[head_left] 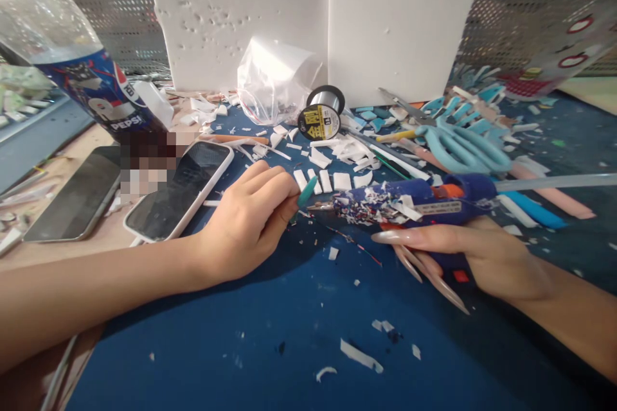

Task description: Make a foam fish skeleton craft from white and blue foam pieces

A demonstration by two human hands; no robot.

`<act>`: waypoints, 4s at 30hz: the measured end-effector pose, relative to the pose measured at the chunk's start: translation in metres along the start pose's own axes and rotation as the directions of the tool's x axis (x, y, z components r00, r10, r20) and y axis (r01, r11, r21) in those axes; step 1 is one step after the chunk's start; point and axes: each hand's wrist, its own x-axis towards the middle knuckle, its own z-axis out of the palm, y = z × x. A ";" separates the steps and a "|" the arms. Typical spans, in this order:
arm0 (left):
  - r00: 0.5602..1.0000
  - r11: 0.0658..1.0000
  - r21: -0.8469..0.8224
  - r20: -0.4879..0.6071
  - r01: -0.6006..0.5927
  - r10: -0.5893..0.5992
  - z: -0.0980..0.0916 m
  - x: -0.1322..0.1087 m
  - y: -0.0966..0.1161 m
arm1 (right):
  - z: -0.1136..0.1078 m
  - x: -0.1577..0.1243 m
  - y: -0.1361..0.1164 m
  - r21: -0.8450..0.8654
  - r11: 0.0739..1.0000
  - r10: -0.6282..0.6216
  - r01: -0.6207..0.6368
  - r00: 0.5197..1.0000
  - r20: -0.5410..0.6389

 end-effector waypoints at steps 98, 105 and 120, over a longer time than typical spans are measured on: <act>0.998 1.000 0.029 0.064 0.010 -0.012 -0.002 -0.001 0.002 | 0.002 -0.001 0.000 0.045 0.999 0.009 -0.007 0.999 -0.033; 0.999 1.000 0.023 0.052 0.007 -0.009 -0.001 -0.001 0.001 | 0.000 0.000 0.001 0.093 0.995 0.030 -0.030 1.000 -0.003; 0.997 0.999 0.036 0.065 0.028 -0.030 0.000 -0.001 0.001 | 0.001 0.000 -0.002 0.079 0.997 0.001 0.001 0.999 -0.034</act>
